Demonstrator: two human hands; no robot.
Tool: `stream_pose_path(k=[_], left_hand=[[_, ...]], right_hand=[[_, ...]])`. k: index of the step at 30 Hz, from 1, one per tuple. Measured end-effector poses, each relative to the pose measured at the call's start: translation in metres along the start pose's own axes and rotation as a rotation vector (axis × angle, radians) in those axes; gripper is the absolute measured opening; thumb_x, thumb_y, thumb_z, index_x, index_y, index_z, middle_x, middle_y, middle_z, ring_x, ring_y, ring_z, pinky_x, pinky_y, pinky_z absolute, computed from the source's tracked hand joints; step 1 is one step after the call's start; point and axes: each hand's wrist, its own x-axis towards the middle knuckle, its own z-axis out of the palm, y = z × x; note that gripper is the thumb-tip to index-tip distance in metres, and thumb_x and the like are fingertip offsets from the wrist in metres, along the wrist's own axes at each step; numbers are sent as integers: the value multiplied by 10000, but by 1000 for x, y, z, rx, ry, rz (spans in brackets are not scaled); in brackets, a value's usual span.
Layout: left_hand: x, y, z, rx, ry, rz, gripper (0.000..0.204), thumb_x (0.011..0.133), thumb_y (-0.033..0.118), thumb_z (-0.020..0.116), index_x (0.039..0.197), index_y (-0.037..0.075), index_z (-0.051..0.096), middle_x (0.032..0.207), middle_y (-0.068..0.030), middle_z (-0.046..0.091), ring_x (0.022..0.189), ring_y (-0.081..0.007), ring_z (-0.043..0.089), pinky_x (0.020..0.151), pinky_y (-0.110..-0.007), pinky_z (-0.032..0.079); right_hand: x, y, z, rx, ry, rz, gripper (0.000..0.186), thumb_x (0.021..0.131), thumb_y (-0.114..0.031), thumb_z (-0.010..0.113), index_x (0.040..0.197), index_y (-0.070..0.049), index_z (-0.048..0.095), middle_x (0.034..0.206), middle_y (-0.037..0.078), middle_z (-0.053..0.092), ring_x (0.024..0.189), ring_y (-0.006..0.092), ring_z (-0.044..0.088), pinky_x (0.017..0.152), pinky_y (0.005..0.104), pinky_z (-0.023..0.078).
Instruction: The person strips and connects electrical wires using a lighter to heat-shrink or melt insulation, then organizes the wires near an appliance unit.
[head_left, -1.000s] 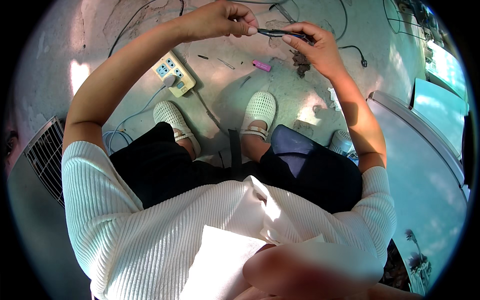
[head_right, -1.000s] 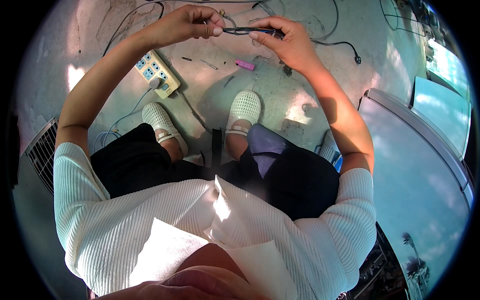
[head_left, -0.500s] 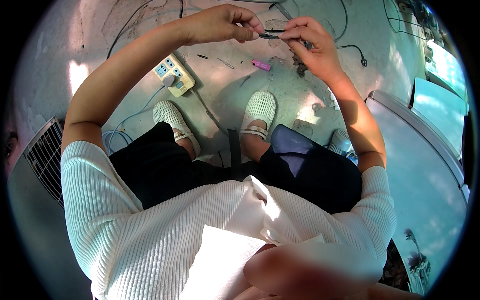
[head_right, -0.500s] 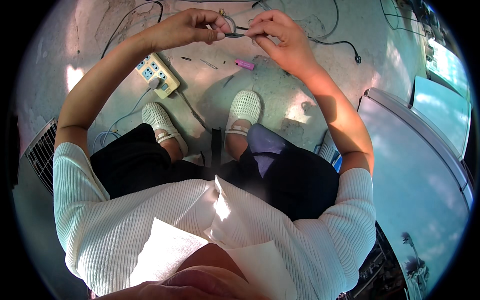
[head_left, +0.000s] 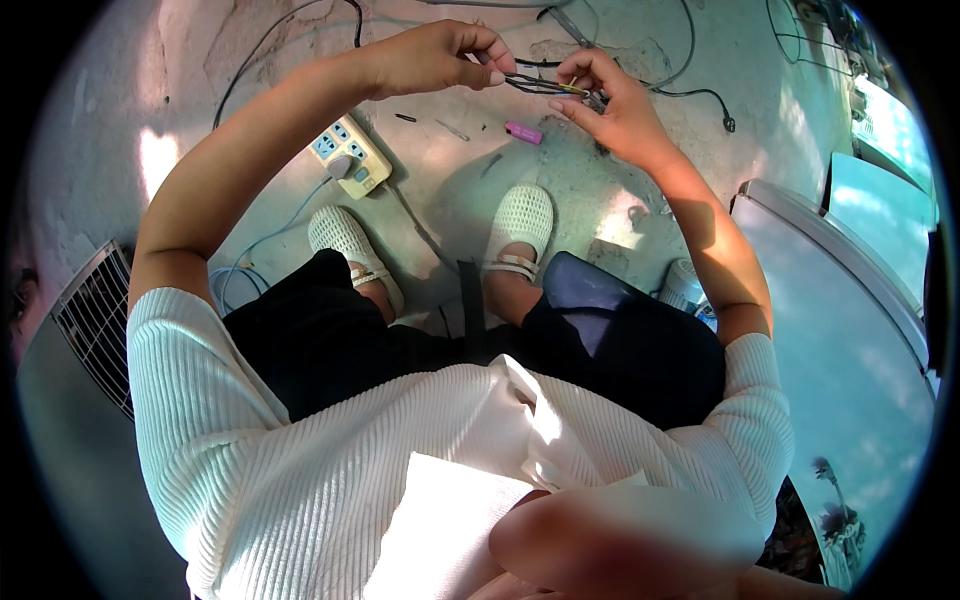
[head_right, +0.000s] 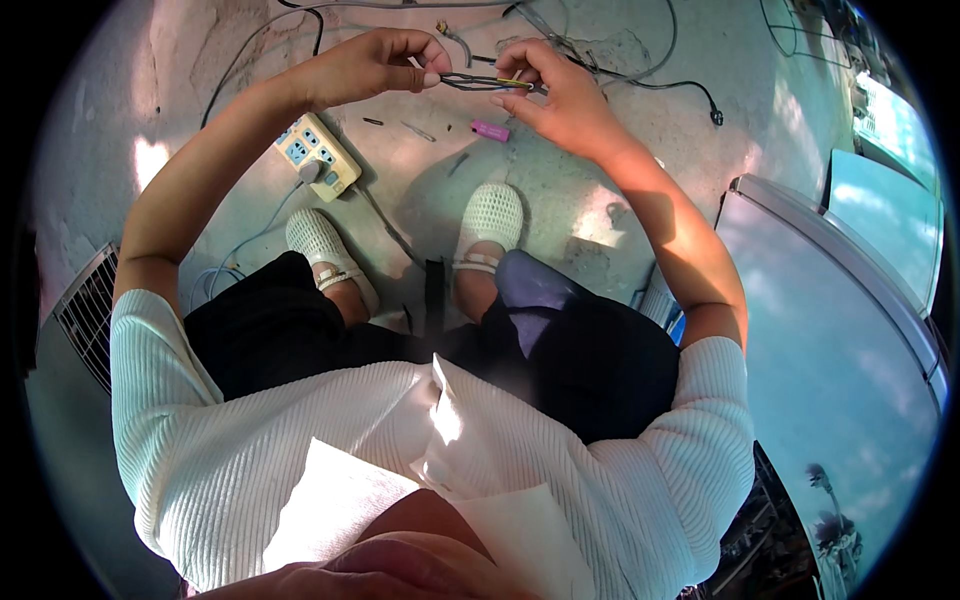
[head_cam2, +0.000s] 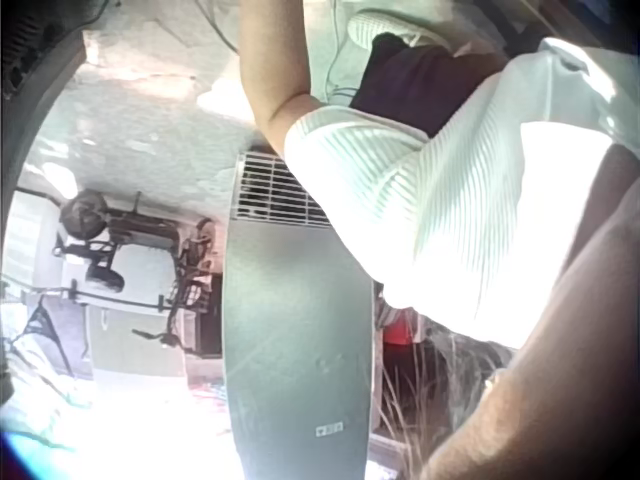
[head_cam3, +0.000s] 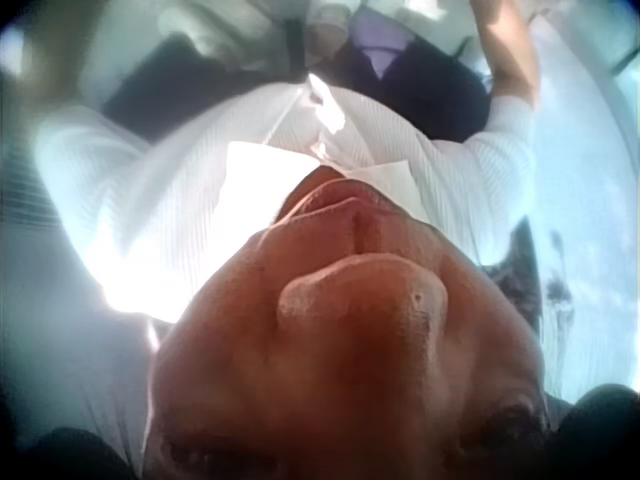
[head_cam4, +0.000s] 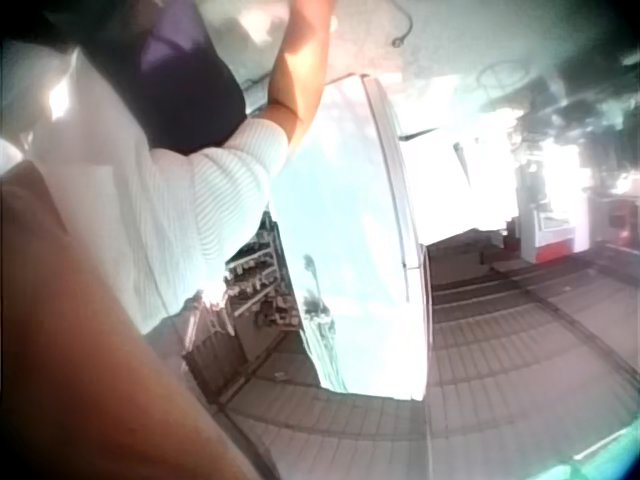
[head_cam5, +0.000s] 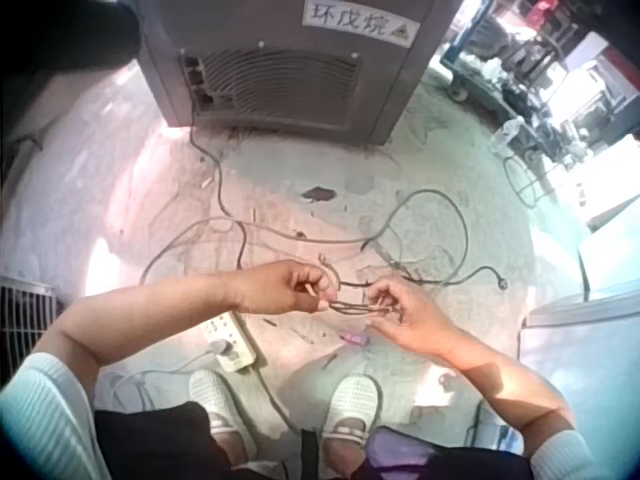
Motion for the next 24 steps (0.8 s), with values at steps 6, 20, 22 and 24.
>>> stream_pose_path(k=[6,20,22,24], left_hand=[[-4,-26,-8,387,104,13,177,898,138,615,1038,30,613,926,-48,637,813,-136,595,779,-292,480],[16,-85,-36,633,271,-71,295,873,28,598,1168,45,604,1056,-122,681,937,-231,669,840,-346,516],[19,-97,-40,674,273,-76,303,867,30,604,1169,53,607,1070,-123,677,949,-238,668,847,-348,519],[17,-109,-42,674,256,-69,307,860,33,609,1166,60,612,1082,-121,672,960,-243,666,850,-352,522]], right_hand=[[-26,76,5,-578,-222,-14,199,863,-194,634,1034,-93,624,1008,63,649,1014,243,573,932,385,374],[-53,166,-47,-1144,84,187,216,881,-166,572,1040,-208,712,963,-34,688,1032,174,583,1042,519,295],[-52,171,-54,-1178,84,234,213,883,-177,576,1044,-209,712,986,-28,686,1034,178,590,1036,523,304],[-56,177,-57,-1173,47,277,207,888,-196,581,1048,-211,712,1004,-20,683,1031,184,597,1026,527,317]])
